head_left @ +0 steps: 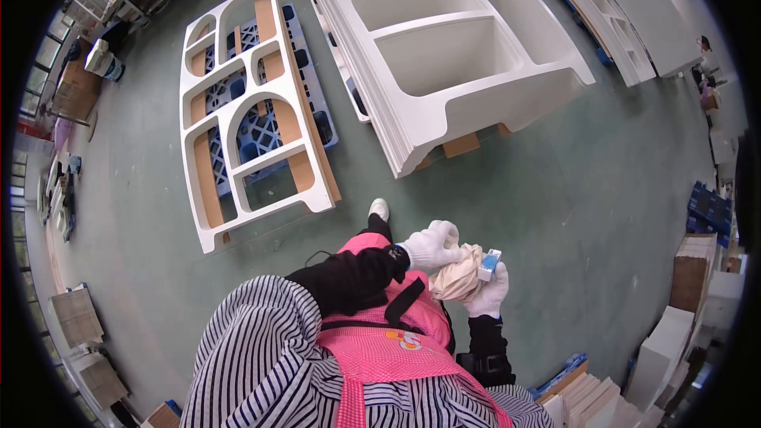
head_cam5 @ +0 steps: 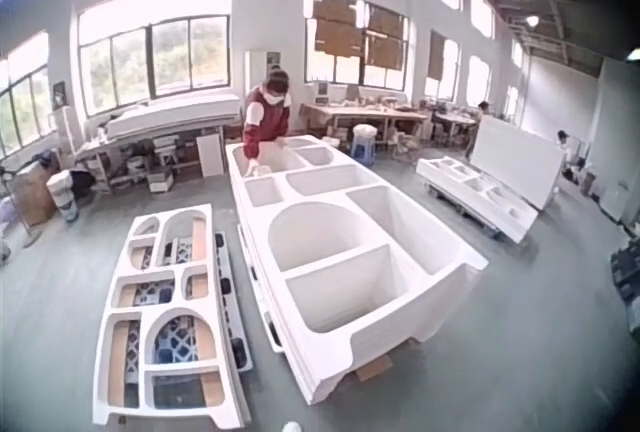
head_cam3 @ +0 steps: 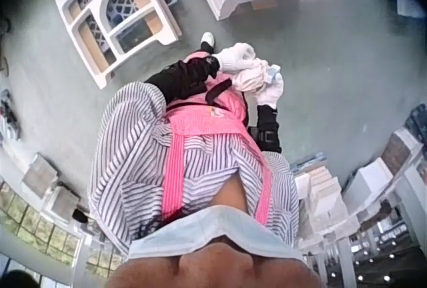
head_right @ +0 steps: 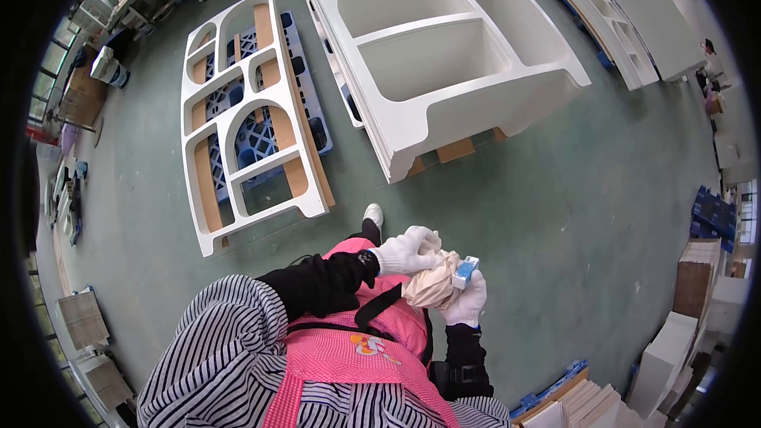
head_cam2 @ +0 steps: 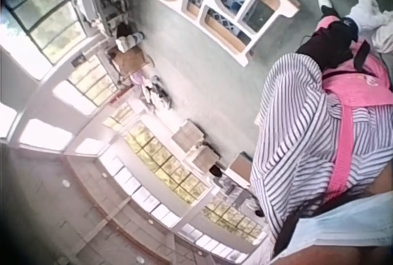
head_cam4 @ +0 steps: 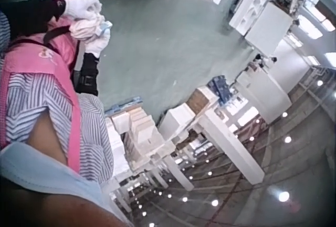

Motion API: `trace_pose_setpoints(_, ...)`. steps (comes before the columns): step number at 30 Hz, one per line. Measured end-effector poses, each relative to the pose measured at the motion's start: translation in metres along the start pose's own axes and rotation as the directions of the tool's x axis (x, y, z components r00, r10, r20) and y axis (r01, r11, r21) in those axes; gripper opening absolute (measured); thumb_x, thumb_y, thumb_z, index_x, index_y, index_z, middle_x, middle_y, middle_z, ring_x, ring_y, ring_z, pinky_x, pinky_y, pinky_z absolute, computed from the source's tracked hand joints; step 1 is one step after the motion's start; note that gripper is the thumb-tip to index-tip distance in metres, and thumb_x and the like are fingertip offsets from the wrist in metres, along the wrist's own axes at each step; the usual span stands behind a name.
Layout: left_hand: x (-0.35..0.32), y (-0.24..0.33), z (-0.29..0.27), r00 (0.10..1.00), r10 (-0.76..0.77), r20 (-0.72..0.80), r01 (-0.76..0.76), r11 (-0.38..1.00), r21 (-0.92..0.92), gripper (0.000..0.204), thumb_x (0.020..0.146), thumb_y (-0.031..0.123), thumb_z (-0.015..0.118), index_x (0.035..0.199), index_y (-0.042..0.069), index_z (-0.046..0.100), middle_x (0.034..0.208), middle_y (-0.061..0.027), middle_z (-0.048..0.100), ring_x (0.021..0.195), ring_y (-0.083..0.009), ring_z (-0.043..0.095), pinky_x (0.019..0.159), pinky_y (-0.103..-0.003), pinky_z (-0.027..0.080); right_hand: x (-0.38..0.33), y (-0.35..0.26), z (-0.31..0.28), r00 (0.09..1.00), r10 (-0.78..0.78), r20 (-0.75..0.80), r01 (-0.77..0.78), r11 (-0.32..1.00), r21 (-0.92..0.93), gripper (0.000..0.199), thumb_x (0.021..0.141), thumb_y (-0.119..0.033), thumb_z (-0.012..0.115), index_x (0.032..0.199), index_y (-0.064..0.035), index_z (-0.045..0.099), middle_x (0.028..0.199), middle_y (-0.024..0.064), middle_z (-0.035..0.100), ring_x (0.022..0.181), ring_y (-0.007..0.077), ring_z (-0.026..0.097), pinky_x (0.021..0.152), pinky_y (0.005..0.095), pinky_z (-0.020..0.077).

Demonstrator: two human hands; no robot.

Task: Cleaning and inspecting a white shelving unit using a cloth and sponge in a factory setting.

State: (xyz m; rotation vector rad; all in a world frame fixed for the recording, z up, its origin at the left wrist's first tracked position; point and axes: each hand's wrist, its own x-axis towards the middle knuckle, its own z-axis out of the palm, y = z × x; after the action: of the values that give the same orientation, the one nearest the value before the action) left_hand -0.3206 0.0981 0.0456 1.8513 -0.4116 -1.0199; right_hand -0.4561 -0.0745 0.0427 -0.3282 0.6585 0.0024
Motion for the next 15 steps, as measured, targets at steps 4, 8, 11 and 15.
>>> trace_pose_setpoints(4,0.052,-0.033,-0.052,0.990,-0.065,0.124,0.100,0.948,-0.303,0.054,0.099,0.048,0.055,0.119,-0.001,0.059,0.113,-0.0178,0.067,0.101,-0.0298,0.067,0.091,-0.039,0.053,0.038,-0.025,0.039,0.993,0.011,0.118,0.001,0.995,-0.099,0.067,0.084,-0.041,0.072,0.130,0.0038,0.055,0.135,0.0222,0.059,0.128,0.0372,0.055,0.113,0.0522,0.0413)
trace_pose_setpoints(8,0.074,-0.028,-0.111,0.764,-0.089,-0.639,0.064,0.996,-0.062,0.037,0.094,0.031,0.063,0.112,0.000,0.061,0.109,-0.0158,0.064,0.089,-0.0270,0.068,0.083,-0.039,0.054,0.055,-0.064,0.057,0.999,0.014,0.029,-0.011,0.995,-0.103,0.066,0.086,-0.041,0.070,0.132,0.0033,0.054,0.138,0.0221,0.057,0.130,0.0374,0.054,0.113,0.0534,0.0407)
trace_pose_setpoints(11,0.121,-0.006,-0.156,0.545,0.399,-0.737,-0.055,0.895,0.444,0.038,0.082,0.025,0.075,0.112,0.004,0.061,0.109,-0.0148,0.063,0.099,-0.0315,0.065,0.086,-0.041,0.053,0.084,-0.098,0.062,0.999,-0.032,0.018,0.032,0.999,-0.029,0.051,0.094,-0.038,0.060,0.129,-0.0013,0.056,0.136,0.0213,0.058,0.127,0.0370,0.056,0.111,0.0549,0.0426)
trace_pose_setpoints(15,0.190,0.046,-0.174,0.693,0.493,-0.526,-0.066,0.770,0.635,0.057,0.081,0.032,0.073,0.129,0.007,0.056,0.121,-0.0158,0.060,0.115,-0.0365,0.058,0.094,-0.049,0.050,0.132,-0.130,0.072,0.978,-0.154,-0.144,0.150,0.988,-0.042,0.023,0.100,-0.033,0.054,0.109,-0.0125,0.060,0.119,0.0097,0.066,0.118,0.0300,0.061,0.106,0.0519,0.0467)
